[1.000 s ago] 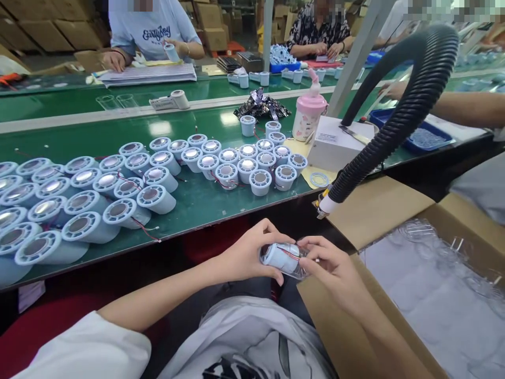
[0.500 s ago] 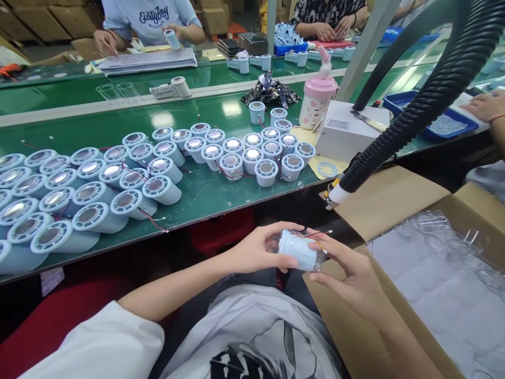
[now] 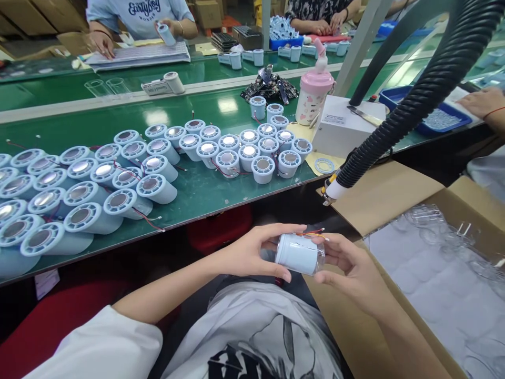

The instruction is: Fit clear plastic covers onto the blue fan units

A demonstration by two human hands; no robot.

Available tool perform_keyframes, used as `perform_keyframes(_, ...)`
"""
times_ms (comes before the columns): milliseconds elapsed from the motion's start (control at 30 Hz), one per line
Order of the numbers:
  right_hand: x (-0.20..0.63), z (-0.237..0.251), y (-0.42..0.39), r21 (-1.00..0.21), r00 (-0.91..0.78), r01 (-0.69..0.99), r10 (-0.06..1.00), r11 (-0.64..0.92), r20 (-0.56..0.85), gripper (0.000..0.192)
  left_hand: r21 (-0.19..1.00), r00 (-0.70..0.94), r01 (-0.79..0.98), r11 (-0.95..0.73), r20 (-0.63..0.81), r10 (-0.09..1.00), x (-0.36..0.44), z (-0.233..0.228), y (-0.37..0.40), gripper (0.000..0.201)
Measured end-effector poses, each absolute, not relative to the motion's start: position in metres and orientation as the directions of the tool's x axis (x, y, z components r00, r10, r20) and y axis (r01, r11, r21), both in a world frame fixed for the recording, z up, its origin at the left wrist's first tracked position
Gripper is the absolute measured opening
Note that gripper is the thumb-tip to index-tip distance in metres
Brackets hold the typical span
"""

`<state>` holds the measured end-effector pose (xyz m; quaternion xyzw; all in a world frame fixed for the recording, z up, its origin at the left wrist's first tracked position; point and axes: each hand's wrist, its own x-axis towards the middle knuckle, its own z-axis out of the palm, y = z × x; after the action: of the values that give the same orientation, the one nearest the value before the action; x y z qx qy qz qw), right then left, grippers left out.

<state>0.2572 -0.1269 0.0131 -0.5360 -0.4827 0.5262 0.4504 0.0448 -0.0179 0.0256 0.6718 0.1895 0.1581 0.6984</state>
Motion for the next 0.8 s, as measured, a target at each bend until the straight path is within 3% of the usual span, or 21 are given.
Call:
perform_keyframes(300, 0.257, 0.011, -0.132, -0.989, -0.013, 0.145, 1.0, 0.006, 0.004, 0.047, 0.985, 0.889, 0.051, 0.163, -0.119, 0.441, 0.042, 0.024, -0.02, 0.085)
perform_keyframes(533, 0.255, 0.011, -0.131, -0.988, -0.012, 0.153, 1.0, 0.008, 0.007, 0.047, 0.988, 0.887, 0.065, 0.138, -0.12, 0.445, 0.042, 0.024, -0.02, 0.081)
perform_keyframes(700, 0.26, 0.008, -0.132, -0.992, 0.009, 0.129, 1.0, 0.001, 0.002, 0.046, 0.992, 0.829, 0.11, -0.064, -0.057, 0.556, 0.038, 0.033, -0.019, 0.065)
perform_keyframes(800, 0.273, -0.001, -0.143, -0.997, 0.158, 0.06, 0.987, -0.046, -0.036, 0.037, 0.946, 0.765, 0.246, -0.211, -0.056, 0.642, 0.029, 0.04, -0.02, 0.054)
